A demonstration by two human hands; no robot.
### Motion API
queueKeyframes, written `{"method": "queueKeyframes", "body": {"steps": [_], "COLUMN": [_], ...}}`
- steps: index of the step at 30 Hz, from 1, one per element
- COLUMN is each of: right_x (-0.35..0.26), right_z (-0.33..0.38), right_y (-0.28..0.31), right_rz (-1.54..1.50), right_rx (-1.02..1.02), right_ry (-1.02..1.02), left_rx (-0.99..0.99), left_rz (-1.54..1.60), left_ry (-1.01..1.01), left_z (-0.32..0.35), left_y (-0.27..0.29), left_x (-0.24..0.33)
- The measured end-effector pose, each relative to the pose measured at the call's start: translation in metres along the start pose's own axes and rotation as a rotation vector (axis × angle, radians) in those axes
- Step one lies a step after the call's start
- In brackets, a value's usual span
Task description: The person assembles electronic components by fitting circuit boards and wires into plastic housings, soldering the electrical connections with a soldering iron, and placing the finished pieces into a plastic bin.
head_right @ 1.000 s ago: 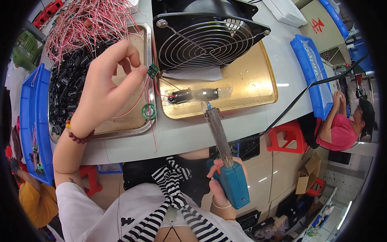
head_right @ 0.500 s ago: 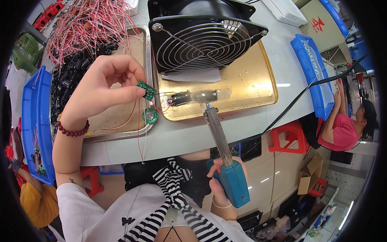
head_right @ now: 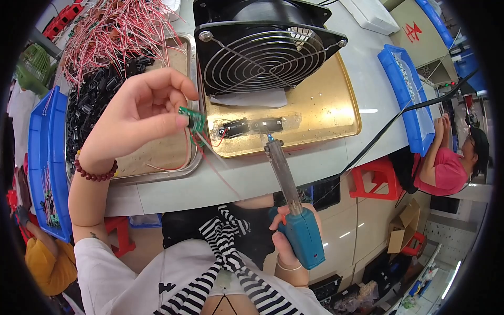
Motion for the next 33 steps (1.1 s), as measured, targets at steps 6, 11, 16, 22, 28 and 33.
{"method": "queueKeyframes", "body": {"steps": [6,11,16,22,28,33], "right_x": [-0.002,-0.005,-0.010,-0.006,-0.002,0.000], "right_z": [-0.003,-0.005,-0.007,-0.004,-0.007,-0.010], "right_y": [-0.002,-0.001,-0.001,0.009,0.015,0.019], "right_rz": [0.032,0.036,0.081,0.098,-0.075,-0.139], "right_rx": [-0.025,-0.004,-0.013,-0.031,-0.011,-0.010], "right_ry": [-0.017,-0.006,0.046,0.112,0.087,0.085], "left_rx": [-0.106,0.063,0.162,0.322,0.401,0.548], "left_rz": [-0.664,-0.914,-1.019,-1.026,-1.060,-0.872], "left_ry": [-0.163,-0.530,-0.675,-0.459,-0.255,-0.029], "left_z": [0.005,0.014,0.031,0.052,0.089,0.138], "left_y": [-0.003,-0.018,-0.041,-0.039,-0.023,0.024], "left_x": [0.018,0.037,0.049,0.081,0.092,0.096]}}
Point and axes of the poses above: each hand's wrist, its own z-axis away from the middle knuckle, its own y-axis out of the back of the hand, x = y × z, the point moved 3 cm from there along -z, towards the middle knuckle, and after that the axes turned 1 degree about x, right-handed, at the moved point
